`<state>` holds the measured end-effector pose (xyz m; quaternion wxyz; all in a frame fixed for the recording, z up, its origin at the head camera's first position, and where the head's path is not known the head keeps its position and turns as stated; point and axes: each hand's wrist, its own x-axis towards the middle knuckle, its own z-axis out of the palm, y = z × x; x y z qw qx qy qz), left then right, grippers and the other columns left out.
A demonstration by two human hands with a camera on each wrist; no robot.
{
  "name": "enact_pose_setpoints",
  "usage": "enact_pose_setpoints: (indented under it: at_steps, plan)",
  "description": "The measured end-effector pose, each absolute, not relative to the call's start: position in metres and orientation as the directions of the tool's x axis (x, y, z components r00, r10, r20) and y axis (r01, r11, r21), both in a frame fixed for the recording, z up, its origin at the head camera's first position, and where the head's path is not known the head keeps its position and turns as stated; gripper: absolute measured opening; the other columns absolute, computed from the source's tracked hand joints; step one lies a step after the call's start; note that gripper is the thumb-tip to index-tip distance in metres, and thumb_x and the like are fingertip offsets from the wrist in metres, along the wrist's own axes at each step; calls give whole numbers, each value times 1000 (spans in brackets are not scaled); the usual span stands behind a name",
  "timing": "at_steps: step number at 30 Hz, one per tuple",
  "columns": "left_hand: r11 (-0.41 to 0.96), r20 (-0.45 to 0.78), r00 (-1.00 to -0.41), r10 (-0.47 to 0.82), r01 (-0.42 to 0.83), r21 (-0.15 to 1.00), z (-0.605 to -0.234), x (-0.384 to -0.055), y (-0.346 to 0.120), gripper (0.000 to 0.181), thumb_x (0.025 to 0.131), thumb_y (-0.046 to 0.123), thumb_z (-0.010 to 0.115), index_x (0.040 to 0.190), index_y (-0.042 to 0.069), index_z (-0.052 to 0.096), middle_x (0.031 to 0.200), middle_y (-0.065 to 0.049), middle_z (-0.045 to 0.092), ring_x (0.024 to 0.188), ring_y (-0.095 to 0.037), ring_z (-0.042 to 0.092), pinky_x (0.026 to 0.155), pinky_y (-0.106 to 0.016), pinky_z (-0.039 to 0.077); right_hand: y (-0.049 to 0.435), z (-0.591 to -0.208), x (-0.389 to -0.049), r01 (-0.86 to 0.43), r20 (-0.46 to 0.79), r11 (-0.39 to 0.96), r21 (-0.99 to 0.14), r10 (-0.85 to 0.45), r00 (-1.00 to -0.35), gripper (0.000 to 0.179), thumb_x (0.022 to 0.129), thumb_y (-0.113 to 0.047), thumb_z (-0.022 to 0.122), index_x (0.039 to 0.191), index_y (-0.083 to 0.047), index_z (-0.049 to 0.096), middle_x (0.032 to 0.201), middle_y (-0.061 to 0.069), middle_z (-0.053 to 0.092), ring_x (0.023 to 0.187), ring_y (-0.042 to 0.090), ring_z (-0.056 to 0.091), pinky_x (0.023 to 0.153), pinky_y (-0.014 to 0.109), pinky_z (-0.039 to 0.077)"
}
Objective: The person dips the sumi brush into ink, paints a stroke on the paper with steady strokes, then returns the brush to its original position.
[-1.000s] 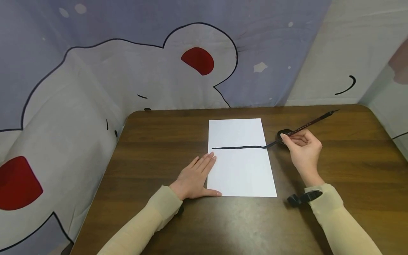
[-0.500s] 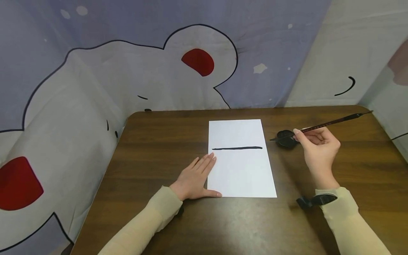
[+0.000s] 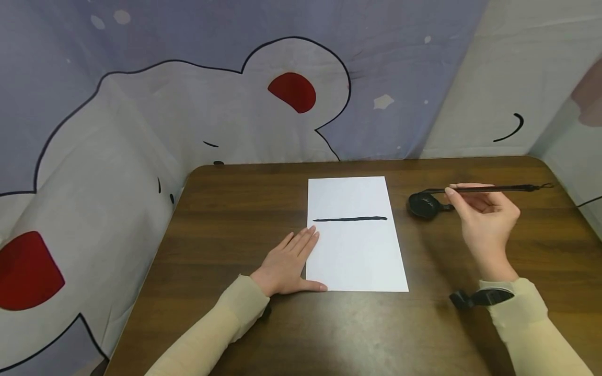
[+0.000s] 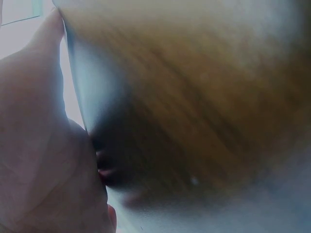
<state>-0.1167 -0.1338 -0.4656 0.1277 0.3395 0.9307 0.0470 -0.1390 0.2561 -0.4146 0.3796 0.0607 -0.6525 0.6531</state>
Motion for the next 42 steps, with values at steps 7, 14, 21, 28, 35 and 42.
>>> enact_pose_setpoints:
  at_steps: [7, 14, 21, 28, 35, 42]
  plan:
    - [765, -206, -737, 644, 621, 172, -465, -116, -134, 117, 86, 81, 54, 163, 5, 11, 170, -9, 5, 155, -24, 7, 123, -44, 9, 252, -409, -134, -603, 566, 40, -797, 396, -723, 21, 79, 21, 76, 97, 25, 68, 98, 25, 73, 84, 19, 75, 77, 23, 58]
    - [764, -197, -738, 645, 623, 169, -468, -118, -134, 118, 85, 82, 53, 164, 5, 11, 170, -9, 5, 155, -23, 5, 123, -44, 8, 246, -395, -125, -593, 658, 285, -753, 315, -684, 17, 79, 21, 75, 96, 20, 71, 97, 29, 72, 84, 13, 74, 76, 18, 56]
    - [762, -200, -735, 648, 627, 162, -466, -119, -133, 117, 86, 82, 53, 164, 5, 10, 170, -9, 5, 155, -23, 6, 123, -43, 8, 256, -395, -127, -603, 771, 548, -579, 128, -624, 18, 76, 21, 76, 90, 9, 78, 91, 25, 73, 89, 5, 71, 83, 15, 52]
    - [760, -190, -736, 650, 632, 149, -475, -121, -136, 119, 84, 87, 46, 164, 8, 6, 171, -6, 1, 155, -20, 1, 123, -41, 5, 300, -421, -141, -681, 765, 724, -110, -376, -523, 24, 100, -16, 60, 100, -3, 80, 109, 11, 75, 87, 29, 73, 100, 6, 33]
    - [763, -192, -739, 646, 630, 142, -479, -122, -138, 119, 84, 89, 42, 164, 10, 3, 170, -4, -1, 155, -18, -1, 123, -39, 2, 324, -426, -145, -731, 641, 680, 61, -588, -494, 48, 112, -33, 40, 106, -3, 77, 116, 13, 72, 90, 33, 73, 73, 41, 59]
    - [767, -196, -742, 641, 629, 125, -480, -122, -140, 120, 83, 90, 41, 164, 10, 3, 171, -4, -1, 155, -18, -1, 123, -39, 2, 334, -439, -152, -787, 530, 602, 130, -713, -458, 55, 115, -26, 25, 105, 1, 73, 116, 19, 70, 93, 37, 71, 66, 49, 59]
